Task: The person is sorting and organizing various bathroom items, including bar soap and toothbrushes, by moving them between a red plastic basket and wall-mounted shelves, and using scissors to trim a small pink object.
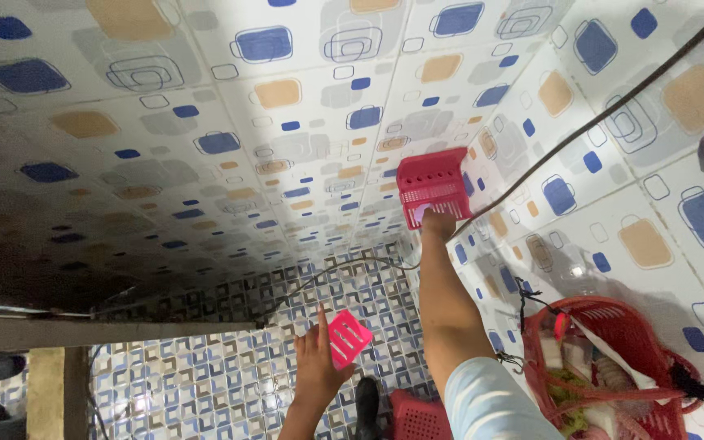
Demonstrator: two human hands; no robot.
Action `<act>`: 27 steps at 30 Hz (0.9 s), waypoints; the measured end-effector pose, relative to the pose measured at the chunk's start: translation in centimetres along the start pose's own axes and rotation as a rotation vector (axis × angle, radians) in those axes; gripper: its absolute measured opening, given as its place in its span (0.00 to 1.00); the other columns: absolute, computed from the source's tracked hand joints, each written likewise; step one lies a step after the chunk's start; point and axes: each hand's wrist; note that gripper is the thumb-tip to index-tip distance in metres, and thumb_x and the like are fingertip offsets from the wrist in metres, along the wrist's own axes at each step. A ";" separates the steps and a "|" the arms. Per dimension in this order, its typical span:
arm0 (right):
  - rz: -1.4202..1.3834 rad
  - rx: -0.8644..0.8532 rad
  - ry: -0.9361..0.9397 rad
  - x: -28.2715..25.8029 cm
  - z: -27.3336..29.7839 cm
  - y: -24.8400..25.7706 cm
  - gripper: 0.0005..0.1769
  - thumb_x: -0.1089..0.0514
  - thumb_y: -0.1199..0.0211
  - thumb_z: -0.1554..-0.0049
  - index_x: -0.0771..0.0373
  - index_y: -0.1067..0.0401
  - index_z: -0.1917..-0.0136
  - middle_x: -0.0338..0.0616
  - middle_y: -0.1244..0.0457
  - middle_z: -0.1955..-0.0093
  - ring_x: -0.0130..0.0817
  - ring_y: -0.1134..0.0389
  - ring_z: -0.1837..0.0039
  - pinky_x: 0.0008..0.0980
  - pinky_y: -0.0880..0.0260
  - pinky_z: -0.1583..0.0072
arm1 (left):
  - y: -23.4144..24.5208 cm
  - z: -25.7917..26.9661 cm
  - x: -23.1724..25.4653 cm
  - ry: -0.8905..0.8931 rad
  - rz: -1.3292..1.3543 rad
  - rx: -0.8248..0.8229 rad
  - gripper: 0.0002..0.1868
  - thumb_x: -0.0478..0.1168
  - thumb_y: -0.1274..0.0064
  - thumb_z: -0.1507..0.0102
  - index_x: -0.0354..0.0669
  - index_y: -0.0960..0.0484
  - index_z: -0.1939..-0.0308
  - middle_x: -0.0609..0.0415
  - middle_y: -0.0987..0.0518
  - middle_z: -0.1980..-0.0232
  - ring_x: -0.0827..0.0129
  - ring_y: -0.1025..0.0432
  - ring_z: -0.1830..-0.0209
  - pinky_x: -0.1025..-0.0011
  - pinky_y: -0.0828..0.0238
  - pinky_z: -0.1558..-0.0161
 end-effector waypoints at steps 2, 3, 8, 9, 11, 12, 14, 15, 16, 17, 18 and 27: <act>0.010 0.019 0.003 -0.1 0.3 0.0 0.33 0.38 0.30 0.51 0.74 0.23 0.53 0.65 0.30 0.52 0.57 0.26 0.48 0.47 0.25 0.48 | 0.0 0.2 -0.1 -0.012 0.003 0.003 0.76 0.45 0.21 0.59 0.33 0.62 0.21 0.40 0.30 0.39 0.45 0.37 0.41 0.45 0.51 0.36; 0.018 0.027 0.005 0.0 0.5 0.0 0.34 0.36 0.29 0.50 0.74 0.23 0.53 0.65 0.31 0.52 0.58 0.27 0.48 0.48 0.25 0.48 | -0.2 0.3 -0.1 -0.007 0.000 0.002 0.76 0.45 0.21 0.59 0.33 0.62 0.21 0.39 0.30 0.38 0.45 0.37 0.41 0.45 0.51 0.35; 0.075 0.107 0.149 1.8 2.2 0.1 0.21 0.46 0.35 0.45 0.68 0.19 0.54 0.62 0.28 0.55 0.55 0.25 0.49 0.47 0.25 0.49 | -1.5 0.9 0.0 -0.010 -0.017 0.014 0.71 0.44 0.23 0.57 0.32 0.60 0.24 0.39 0.30 0.42 0.45 0.36 0.41 0.43 0.52 0.32; 0.118 0.071 0.189 2.2 2.3 0.4 0.20 0.47 0.37 0.41 0.67 0.18 0.55 0.60 0.27 0.55 0.53 0.24 0.49 0.46 0.25 0.48 | -1.5 0.8 0.1 -0.004 -0.004 0.004 0.72 0.44 0.22 0.58 0.33 0.60 0.23 0.38 0.31 0.40 0.44 0.37 0.39 0.42 0.53 0.32; -0.192 0.074 0.325 4.9 4.8 0.9 0.16 0.49 0.31 0.50 0.65 0.19 0.58 0.56 0.27 0.59 0.47 0.25 0.54 0.43 0.26 0.51 | -1.3 1.4 0.6 0.011 0.022 -0.019 0.74 0.42 0.22 0.59 0.35 0.60 0.21 0.37 0.32 0.37 0.41 0.38 0.37 0.41 0.54 0.32; -0.345 0.073 0.391 6.7 6.7 1.2 0.16 0.50 0.27 0.55 0.64 0.19 0.59 0.53 0.27 0.60 0.45 0.25 0.56 0.41 0.27 0.52 | -1.3 1.5 0.9 0.009 0.028 -0.019 0.73 0.43 0.22 0.58 0.34 0.61 0.22 0.37 0.31 0.38 0.41 0.38 0.37 0.41 0.54 0.32; -0.606 -0.124 0.403 10.5 11.2 1.9 0.10 0.55 0.31 0.45 0.64 0.24 0.56 0.47 0.29 0.61 0.35 0.28 0.59 0.34 0.28 0.54 | -1.2 1.4 1.4 0.001 0.039 -0.028 0.72 0.43 0.23 0.57 0.32 0.61 0.23 0.37 0.31 0.40 0.42 0.37 0.37 0.41 0.53 0.30; -0.606 -0.252 0.306 11.8 13.4 2.4 0.08 0.58 0.32 0.47 0.63 0.25 0.55 0.45 0.30 0.61 0.33 0.30 0.61 0.34 0.28 0.56 | -1.0 1.3 1.6 -0.013 0.037 -0.005 0.72 0.44 0.23 0.57 0.32 0.61 0.23 0.36 0.31 0.39 0.41 0.37 0.37 0.40 0.53 0.31; -0.605 -0.380 0.208 13.0 15.7 3.2 0.08 0.61 0.32 0.49 0.62 0.25 0.55 0.44 0.31 0.61 0.31 0.32 0.62 0.34 0.28 0.57 | -0.7 1.3 1.9 -0.026 0.036 0.019 0.72 0.44 0.23 0.58 0.31 0.61 0.24 0.35 0.31 0.39 0.41 0.36 0.38 0.40 0.53 0.32; -0.631 -0.408 0.321 14.6 18.3 4.7 0.08 0.61 0.34 0.47 0.64 0.25 0.53 0.44 0.31 0.61 0.32 0.31 0.60 0.33 0.28 0.56 | -0.4 1.5 2.2 -0.039 0.036 0.036 0.73 0.44 0.23 0.59 0.31 0.61 0.24 0.34 0.31 0.39 0.40 0.36 0.38 0.40 0.52 0.32; -0.654 -0.436 0.434 15.5 20.4 6.3 0.08 0.61 0.36 0.44 0.65 0.26 0.51 0.44 0.31 0.60 0.33 0.31 0.58 0.32 0.28 0.55 | -0.1 1.6 2.5 -0.058 0.047 0.053 0.73 0.45 0.23 0.58 0.31 0.61 0.24 0.34 0.30 0.39 0.40 0.36 0.39 0.40 0.51 0.32; -0.141 -0.260 0.857 13.6 30.7 27.0 0.32 0.58 0.35 0.43 0.68 0.38 0.29 0.64 0.39 0.34 0.60 0.37 0.33 0.46 0.35 0.34 | 3.9 3.5 9.9 -0.353 0.181 0.116 0.69 0.43 0.25 0.54 0.29 0.59 0.22 0.35 0.29 0.36 0.39 0.35 0.36 0.38 0.51 0.28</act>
Point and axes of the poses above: each hand's wrist, its own z-axis away from the middle knuckle, its own y-axis out of the back of the hand, x = y × z
